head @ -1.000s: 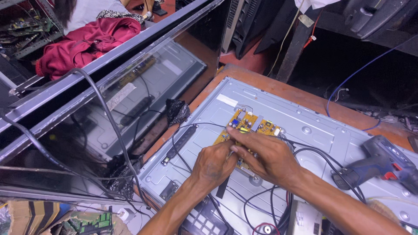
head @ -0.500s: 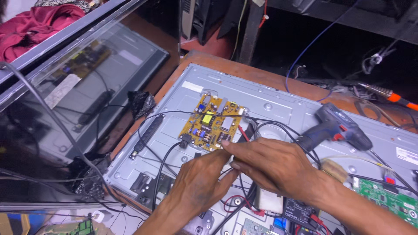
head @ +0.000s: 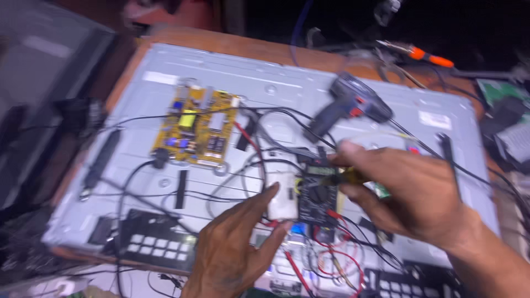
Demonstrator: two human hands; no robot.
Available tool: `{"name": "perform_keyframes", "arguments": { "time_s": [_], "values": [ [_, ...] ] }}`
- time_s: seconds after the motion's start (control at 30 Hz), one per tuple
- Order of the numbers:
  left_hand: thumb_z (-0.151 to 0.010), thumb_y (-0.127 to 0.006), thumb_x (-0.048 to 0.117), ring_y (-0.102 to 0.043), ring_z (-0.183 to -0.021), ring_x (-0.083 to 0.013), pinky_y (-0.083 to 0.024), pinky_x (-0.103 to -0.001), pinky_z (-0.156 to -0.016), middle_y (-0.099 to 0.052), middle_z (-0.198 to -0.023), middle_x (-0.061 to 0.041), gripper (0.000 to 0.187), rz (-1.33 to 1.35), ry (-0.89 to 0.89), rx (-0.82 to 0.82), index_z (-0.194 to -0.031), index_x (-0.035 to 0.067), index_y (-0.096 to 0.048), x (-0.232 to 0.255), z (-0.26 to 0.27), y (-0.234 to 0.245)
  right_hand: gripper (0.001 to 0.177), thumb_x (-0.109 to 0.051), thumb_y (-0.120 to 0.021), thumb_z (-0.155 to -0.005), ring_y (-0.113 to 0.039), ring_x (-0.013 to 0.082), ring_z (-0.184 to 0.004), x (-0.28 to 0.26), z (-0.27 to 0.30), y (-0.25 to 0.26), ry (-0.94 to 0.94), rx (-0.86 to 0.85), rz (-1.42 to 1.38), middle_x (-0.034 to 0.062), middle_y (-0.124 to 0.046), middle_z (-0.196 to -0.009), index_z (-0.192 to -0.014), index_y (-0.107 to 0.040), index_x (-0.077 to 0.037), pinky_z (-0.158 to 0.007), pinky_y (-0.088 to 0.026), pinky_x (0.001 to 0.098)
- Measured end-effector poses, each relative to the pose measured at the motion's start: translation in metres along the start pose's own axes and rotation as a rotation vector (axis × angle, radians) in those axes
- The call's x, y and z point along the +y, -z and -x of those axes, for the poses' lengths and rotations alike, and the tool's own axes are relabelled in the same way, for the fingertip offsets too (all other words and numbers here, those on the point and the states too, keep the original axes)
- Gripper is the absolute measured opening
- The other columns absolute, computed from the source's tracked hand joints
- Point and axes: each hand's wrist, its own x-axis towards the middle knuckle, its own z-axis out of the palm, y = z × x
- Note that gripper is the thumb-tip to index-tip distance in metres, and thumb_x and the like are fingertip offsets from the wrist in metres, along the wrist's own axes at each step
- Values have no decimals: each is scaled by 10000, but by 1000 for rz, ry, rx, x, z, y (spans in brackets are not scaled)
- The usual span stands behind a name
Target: The person uses a multimeter to test various points on a green circuit board and a yellow power supply board. They move the multimeter probes between different components and connectors on the boards while observing the digital display.
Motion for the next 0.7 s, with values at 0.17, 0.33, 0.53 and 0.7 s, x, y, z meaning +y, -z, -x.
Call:
{"name": "perform_keyframes", "arguments": {
  "time_s": [0.17, 0.33, 0.53, 0.7],
  "values": [
    [-928, -729, 321, -736, -1180, -255, -596, -374, -916, -710, -1351, -98, 561, 187, 3, -64, -1423, 120, -560, 4, 2, -52, 574, -134, -502, -1025, -770, 361, -980, 11, 89, 40, -226, 346, -101, 288, -651, -1117, -1517, -282, 63, -818, -675, 358],
    [-949, -688, 366, -477, -1442, -335, -389, -477, -1139, -459, -1606, -133, 742, 282, 23, -338, -1564, 90, -379, 13, 7, -103, 459, -192, -241, -1176, -698, 383, -763, 8, 136, 52, -370, 522, 13, 306, -514, -1054, -1592, -204, -2, -735, -632, 433],
    [-913, -720, 398, -257, -1548, -419, -265, -477, -1226, -219, -1680, -269, 937, 140, -115, -453, -1593, -23, -233, 13, 9, -139, 463, -242, -391, -1161, -598, 291, -777, 12, 162, 49, -513, 694, 3, 314, -528, -1089, -1586, -284, -93, -608, -650, 428],
    [-792, -786, 493, -120, -1559, -507, -242, -573, -1189, -116, -1706, -278, 1053, -19, -82, -513, -1618, 100, -264, 4, 9, -144, 562, -362, -469, -1113, -597, 181, -702, 15, 185, 40, -741, 786, -196, 211, -556, -925, -1565, -309, -69, -446, -506, 224]
  ]
}}
